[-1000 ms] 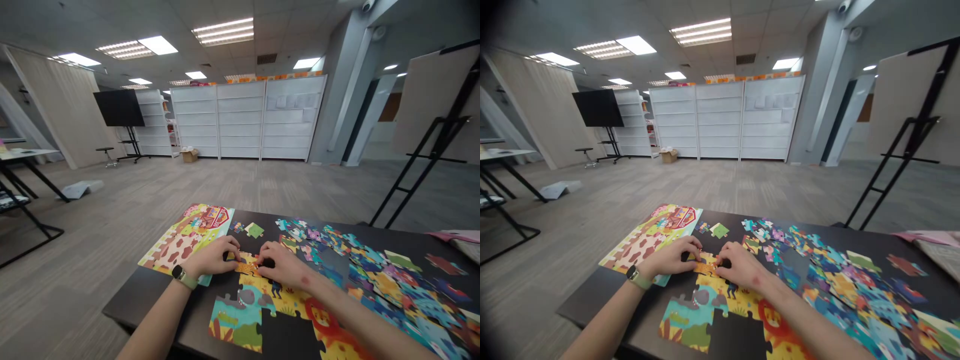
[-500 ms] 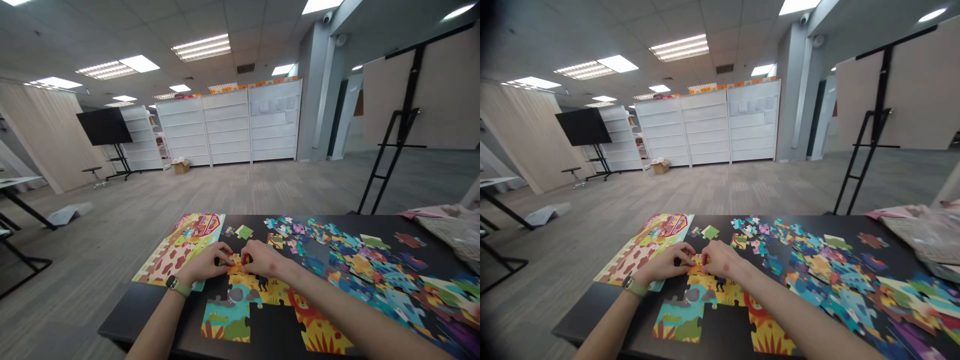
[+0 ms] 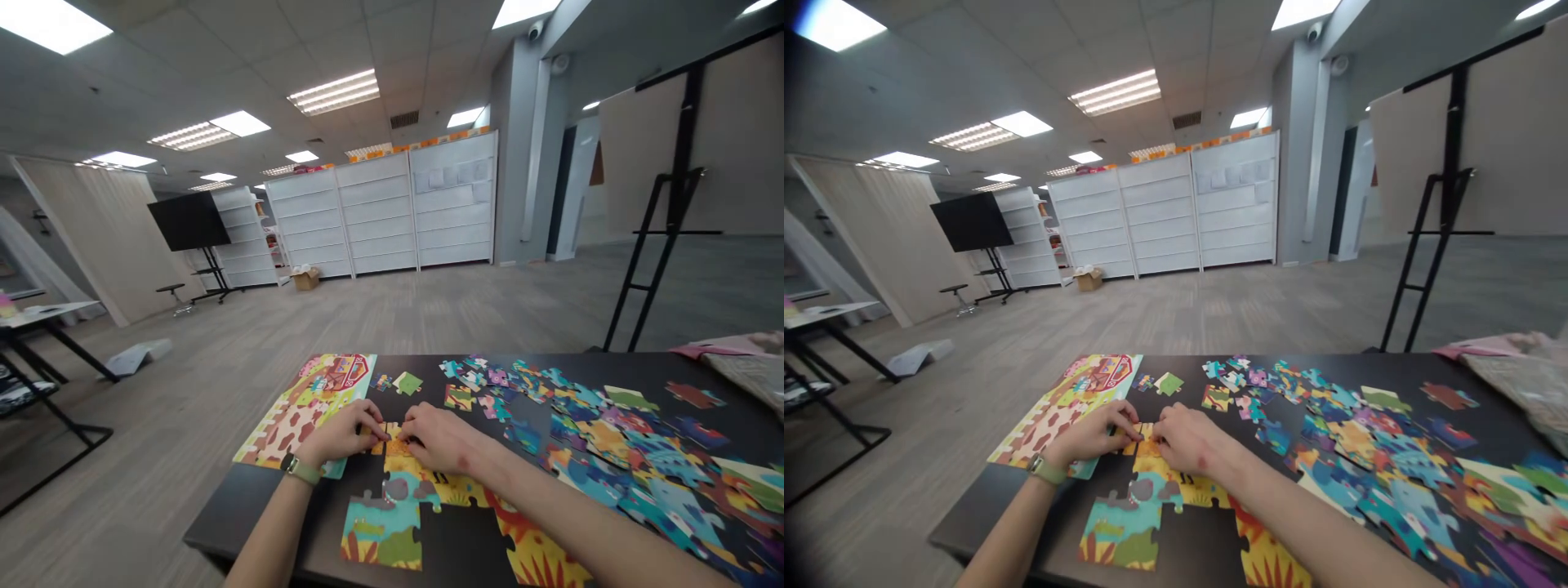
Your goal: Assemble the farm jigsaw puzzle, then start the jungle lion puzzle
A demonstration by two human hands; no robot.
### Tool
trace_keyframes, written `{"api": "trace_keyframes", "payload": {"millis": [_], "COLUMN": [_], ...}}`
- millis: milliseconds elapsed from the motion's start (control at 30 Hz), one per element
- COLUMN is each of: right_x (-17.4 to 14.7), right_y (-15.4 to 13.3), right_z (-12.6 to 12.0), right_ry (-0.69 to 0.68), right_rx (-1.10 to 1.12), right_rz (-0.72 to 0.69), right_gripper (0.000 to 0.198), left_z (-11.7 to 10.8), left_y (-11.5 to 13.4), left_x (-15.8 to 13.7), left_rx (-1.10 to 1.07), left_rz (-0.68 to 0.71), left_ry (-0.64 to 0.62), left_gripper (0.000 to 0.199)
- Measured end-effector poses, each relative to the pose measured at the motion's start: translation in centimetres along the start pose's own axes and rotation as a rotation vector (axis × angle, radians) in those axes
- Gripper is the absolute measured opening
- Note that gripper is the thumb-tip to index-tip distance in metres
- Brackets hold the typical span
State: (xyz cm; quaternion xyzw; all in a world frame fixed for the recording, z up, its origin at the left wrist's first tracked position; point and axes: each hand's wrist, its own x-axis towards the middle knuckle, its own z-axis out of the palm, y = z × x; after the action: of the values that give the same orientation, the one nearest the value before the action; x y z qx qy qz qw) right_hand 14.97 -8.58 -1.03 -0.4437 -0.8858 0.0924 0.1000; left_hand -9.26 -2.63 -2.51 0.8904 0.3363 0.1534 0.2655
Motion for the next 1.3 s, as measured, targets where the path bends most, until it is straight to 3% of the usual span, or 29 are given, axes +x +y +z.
{"api": "trace_keyframes", "payload": {"millis": [433, 567, 800, 967, 1100, 1300], "right_x": [0.5, 0.2, -0.4, -0.1, 0.4, 1.1], "right_y": [-1.1, -0.5, 0.1, 0.1, -0.6, -1.5], "right_z": [-0.3, -0.1, 0.4, 0.5, 0.2, -0.4], "right_ry": [-0.021, 0.002, 0.035, 0.035, 0.003, -0.075], "right_rx": [-0.075, -0.008, 0.093, 0.023, -0.102, -0.133], "right_rz": [0.060, 0.058, 0.032, -0.090, -0.104, -0.076], "right_gripper": [0.020, 0.020, 0.027, 0.025, 0.025, 0.031], "left_z": [-0.1, -0.1, -0.1, -0.1, -0.2, -0.1], "left_y": [0.0, 0.3, 0.6, 0.8, 1.0, 0.8], "left_x": [-0.1, -0.2, -0.5, -0.3, -0.3, -0.3], "left_rx": [-0.005, 0.012, 0.016, 0.021, 0.013, -0.001], "left_rz": [0.021, 0.026, 0.039, 0.020, 0.016, 0.019], "left_ry": [0.021, 0.020, -0.013, 0.007, 0.014, 0.017], "left_gripper": [0.026, 0.027, 0.043, 0.040, 0.038, 0.013]}}
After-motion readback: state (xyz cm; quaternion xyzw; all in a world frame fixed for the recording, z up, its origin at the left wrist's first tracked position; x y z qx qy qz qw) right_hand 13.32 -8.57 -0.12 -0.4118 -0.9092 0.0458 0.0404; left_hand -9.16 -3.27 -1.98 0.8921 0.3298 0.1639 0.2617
